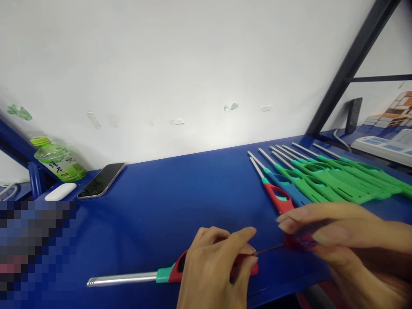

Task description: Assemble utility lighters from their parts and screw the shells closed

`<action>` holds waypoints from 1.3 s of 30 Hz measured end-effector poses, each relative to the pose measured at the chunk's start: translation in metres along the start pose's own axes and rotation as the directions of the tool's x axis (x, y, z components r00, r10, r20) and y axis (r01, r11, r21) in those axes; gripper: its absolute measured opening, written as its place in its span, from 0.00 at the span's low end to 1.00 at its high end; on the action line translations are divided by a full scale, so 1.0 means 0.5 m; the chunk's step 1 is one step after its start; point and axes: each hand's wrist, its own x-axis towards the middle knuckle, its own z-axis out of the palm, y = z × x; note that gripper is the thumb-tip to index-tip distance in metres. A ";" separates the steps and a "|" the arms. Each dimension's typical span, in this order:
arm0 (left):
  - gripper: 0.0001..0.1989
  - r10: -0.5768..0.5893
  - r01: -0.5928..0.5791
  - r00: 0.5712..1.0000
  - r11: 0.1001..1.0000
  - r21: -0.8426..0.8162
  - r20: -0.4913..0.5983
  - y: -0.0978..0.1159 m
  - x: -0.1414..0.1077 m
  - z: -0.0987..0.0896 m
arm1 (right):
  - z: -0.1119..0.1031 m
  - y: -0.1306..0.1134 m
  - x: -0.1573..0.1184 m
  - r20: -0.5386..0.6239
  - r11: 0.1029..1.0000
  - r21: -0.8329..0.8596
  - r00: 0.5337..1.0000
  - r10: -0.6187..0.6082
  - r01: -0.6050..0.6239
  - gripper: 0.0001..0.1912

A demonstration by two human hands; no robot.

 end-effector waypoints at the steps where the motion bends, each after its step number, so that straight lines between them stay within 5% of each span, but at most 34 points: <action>1: 0.25 -0.011 0.011 1.000 1.000 -0.003 0.007 -0.001 -0.001 0.001 | 0.012 -0.007 0.005 0.049 1.000 -0.008 0.999 -0.012 0.013 0.14; 6: 0.23 -0.047 0.047 0.999 0.999 0.002 0.014 -0.001 -0.001 0.004 | 0.036 -0.022 0.010 0.043 0.997 -0.022 0.996 -0.073 0.074 0.10; 16: 0.14 0.067 -0.066 0.998 0.995 0.069 -0.006 -0.005 0.000 0.007 | 0.051 -0.047 0.046 0.085 0.997 -0.031 0.994 -0.064 0.067 0.11; 39: 0.19 0.155 -0.161 0.987 0.971 0.178 0.044 -0.019 -0.015 0.023 | 0.065 -0.041 0.049 0.104 0.998 -0.012 0.993 -0.064 0.066 0.15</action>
